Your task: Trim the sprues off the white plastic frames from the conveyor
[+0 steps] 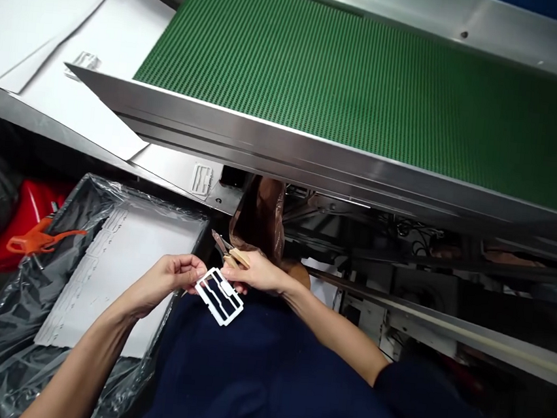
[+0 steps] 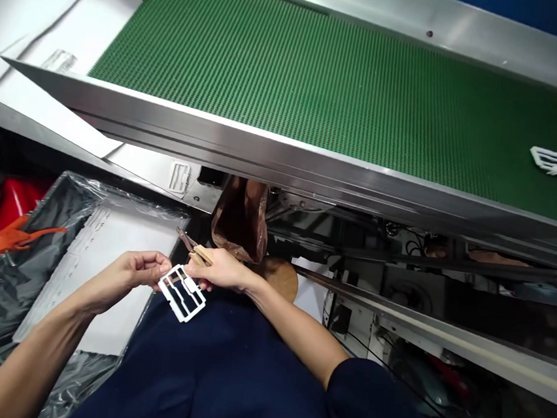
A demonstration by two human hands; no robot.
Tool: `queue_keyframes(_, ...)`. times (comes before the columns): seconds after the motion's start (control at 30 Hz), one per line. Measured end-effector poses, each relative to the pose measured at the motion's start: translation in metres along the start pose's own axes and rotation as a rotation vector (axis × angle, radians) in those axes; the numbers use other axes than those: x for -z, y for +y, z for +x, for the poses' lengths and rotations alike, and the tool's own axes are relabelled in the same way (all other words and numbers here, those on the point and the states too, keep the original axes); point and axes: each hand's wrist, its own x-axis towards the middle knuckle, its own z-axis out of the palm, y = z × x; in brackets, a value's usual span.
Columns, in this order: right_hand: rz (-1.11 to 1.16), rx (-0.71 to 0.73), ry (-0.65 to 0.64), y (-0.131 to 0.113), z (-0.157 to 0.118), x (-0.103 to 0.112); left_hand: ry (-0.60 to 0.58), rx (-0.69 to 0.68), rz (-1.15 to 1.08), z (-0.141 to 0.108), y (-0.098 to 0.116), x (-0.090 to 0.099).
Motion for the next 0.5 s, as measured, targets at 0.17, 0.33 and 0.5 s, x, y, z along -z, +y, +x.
queue_keyframes(0.17, -0.026, -0.022, 0.035, -0.0034, -0.0009, -0.0002, -0.031, 0.020, -0.021, 0.0012, -0.0048, 0.0037)
queue_keyframes(0.33, -0.064, -0.054, 0.055, -0.0086, 0.0006, -0.0019, -0.014, 0.033, -0.048, 0.0014, -0.0077, 0.0035)
queue_keyframes(0.5, -0.106, -0.023, 0.056, -0.0062, 0.0009, -0.0028, -0.011, 0.033, -0.057, -0.0009, -0.0102, 0.0033)
